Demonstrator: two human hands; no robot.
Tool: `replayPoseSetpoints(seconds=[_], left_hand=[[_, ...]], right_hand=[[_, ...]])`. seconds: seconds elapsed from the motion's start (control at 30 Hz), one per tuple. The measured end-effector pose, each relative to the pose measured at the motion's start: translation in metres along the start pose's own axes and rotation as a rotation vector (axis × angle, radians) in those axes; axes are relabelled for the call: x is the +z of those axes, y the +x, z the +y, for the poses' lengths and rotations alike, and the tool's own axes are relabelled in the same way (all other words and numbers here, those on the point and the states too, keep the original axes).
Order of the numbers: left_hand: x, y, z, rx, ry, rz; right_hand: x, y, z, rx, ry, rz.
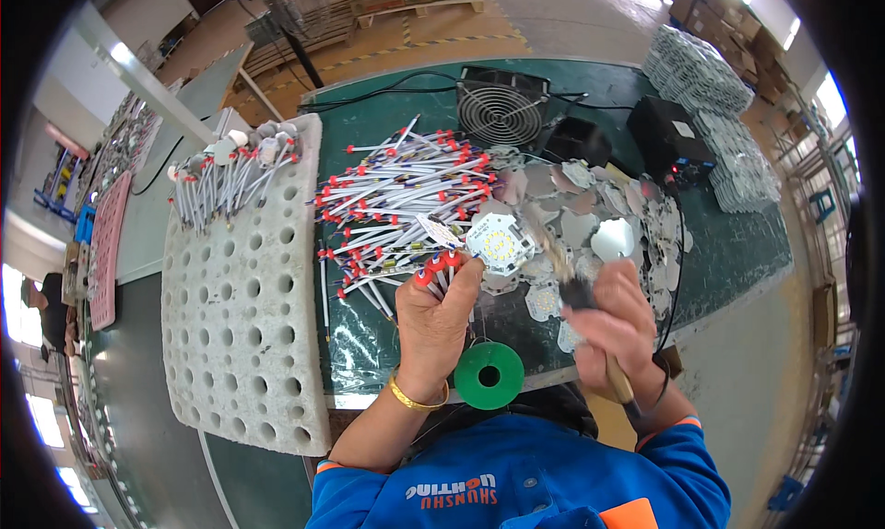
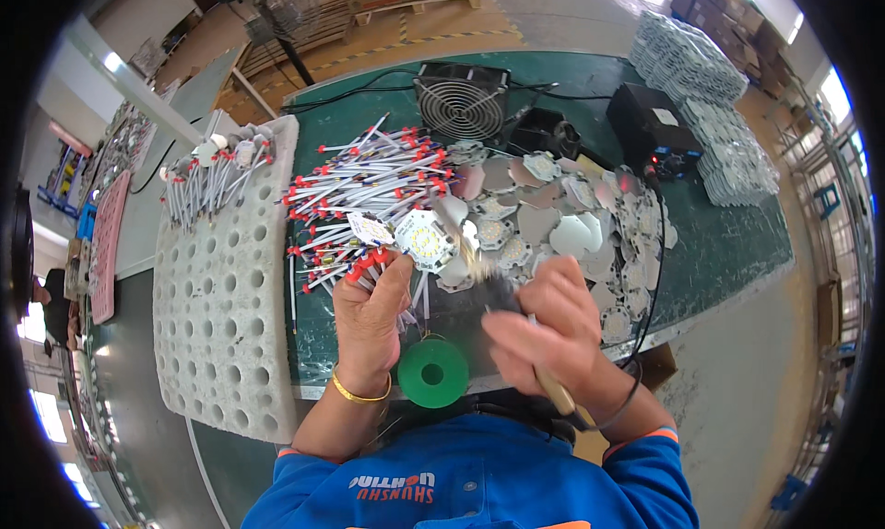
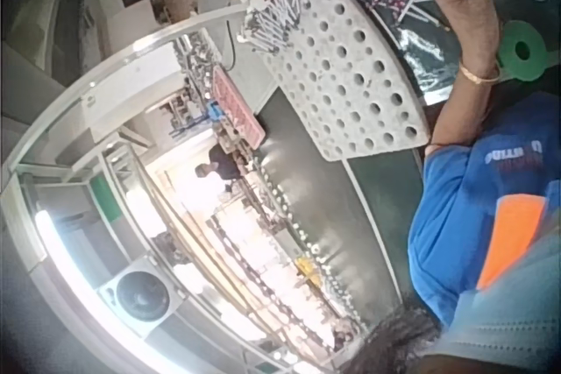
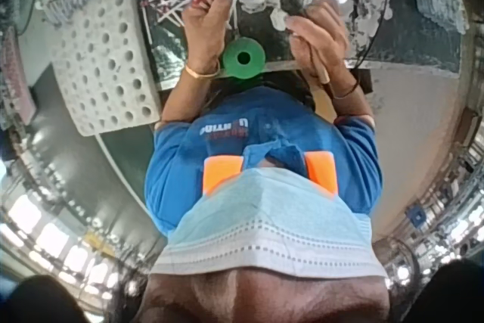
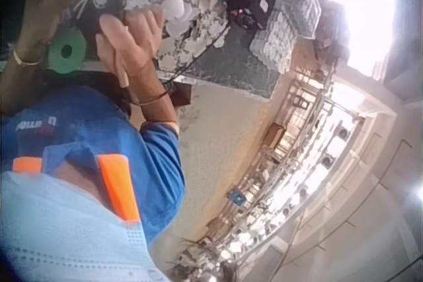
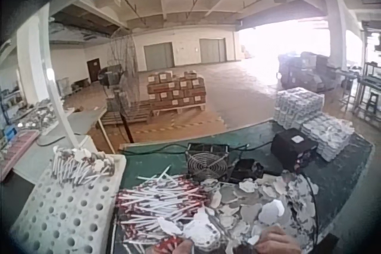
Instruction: The person solders wires onto small LED circuit boards with a soldering iron and solder wire.
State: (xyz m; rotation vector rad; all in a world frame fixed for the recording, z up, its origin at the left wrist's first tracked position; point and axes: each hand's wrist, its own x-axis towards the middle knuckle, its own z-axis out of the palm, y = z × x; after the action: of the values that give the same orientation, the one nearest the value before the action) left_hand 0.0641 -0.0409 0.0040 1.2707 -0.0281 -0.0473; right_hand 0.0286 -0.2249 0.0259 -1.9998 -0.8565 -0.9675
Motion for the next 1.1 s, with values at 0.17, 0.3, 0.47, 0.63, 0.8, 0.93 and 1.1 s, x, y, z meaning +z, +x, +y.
replayPoseSetpoints(seconds=[0.17,0.3,0.47,0.63,0.8,0.93,1.1], left_hand=[[0.002,0.002,0.004,-0.103,0.121,-0.193],[0.001,0.006,-0.003,-0.023,0.224,-0.209],[-0.009,0.01,-0.01,-0.14,0.098,-0.216],[-0.008,0.007,-0.003,-0.274,-0.093,-0.238],[-0.008,0.007,-0.003,-0.354,-0.187,-0.248],[-0.008,0.005,-0.003,-0.381,-0.182,-0.23],[-0.006,0.003,-0.006,-0.355,-0.157,-0.206]], right_hand=[[0.014,0.016,0.024,0.195,-0.059,0.11],[0.021,0.019,0.028,0.38,0.165,-0.009],[0.024,0.01,0.028,0.388,0.123,-0.081],[0.032,0.005,0.024,0.337,0.023,-0.036],[0.038,0.0,0.022,0.271,0.025,0.101],[0.039,-0.006,0.023,0.193,0.032,0.081],[0.043,-0.008,0.016,0.196,-0.005,0.148]])
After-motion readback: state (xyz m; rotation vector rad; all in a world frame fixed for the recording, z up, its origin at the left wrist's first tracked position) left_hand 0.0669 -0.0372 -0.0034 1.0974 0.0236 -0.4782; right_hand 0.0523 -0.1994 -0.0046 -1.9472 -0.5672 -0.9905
